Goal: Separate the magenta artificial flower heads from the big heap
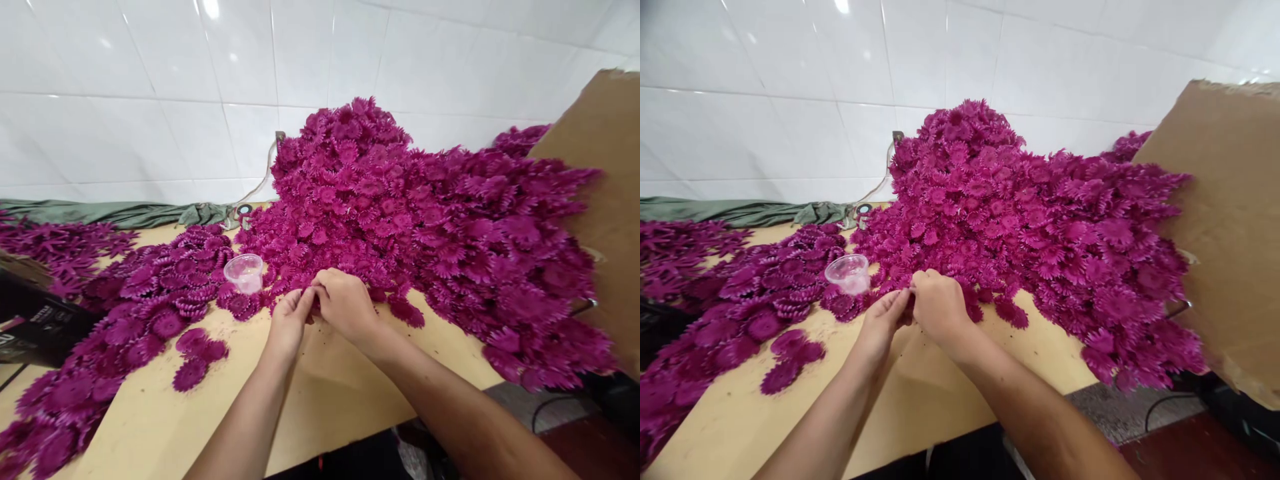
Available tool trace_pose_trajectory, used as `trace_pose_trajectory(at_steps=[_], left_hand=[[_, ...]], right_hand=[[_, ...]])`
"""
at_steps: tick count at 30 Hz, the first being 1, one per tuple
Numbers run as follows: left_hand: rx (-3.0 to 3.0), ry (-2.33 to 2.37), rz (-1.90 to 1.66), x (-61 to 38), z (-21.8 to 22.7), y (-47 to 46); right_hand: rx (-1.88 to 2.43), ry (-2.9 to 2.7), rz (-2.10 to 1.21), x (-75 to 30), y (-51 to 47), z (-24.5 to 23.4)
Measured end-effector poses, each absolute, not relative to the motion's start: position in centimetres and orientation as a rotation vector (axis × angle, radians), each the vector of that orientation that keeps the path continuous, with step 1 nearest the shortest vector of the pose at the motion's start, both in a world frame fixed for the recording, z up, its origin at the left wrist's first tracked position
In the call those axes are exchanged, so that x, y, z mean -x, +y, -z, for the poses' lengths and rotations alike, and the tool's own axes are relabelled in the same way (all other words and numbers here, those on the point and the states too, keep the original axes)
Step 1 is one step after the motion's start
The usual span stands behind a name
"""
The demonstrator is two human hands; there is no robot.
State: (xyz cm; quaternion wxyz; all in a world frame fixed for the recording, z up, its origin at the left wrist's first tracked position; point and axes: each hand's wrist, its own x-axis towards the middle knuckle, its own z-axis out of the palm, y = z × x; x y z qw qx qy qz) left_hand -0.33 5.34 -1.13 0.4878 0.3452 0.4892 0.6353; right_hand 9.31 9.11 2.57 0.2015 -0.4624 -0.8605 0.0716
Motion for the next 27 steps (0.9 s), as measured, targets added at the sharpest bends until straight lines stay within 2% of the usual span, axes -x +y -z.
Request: trace_pose_trajectory(at_steps=[4,10,16,18,21,23,25,27], left_hand=[[-0.899,1.187,-1.534,-0.1,0.7,5.4],[-0.868,1.288,-1.532,-0.2,1.6,5.3],[-0.794,1.349,-1.539,0.2,1.9,5.3],[-0.809,1.342,-1.552,0.3,1.9,5.4],[-0.77,1.319,-1.579,0.6,1.8,5.4],[-0.744,1.315,-1.56,0.6,1.7,5.2],[-0.762,1.3,-1.517,0.5,1.5,5.0],[-0.812,1.29,-1.504,0.3,1.3,4.7]], right_hand=[[1.389,-2.377,-0.048,-9.0,9.6,-2.3],[1.488,-2.139,-0.063,-10.2,13.3,-3.1],[1.242,-1.983,-0.027,-11.6,15.0,-4.7],[1.088,-2.103,-0.228,-11.1,13.5,-4.4],[0.984,-2.237,-0.858,-10.2,11.1,-3.2],[0.995,-2.181,-1.141,-9.9,10.3,-2.2],[1.0,-2.145,-1.165,-9.9,10.1,-1.5],[1.016,-2.165,-1.02,-10.1,10.1,-1.2]])
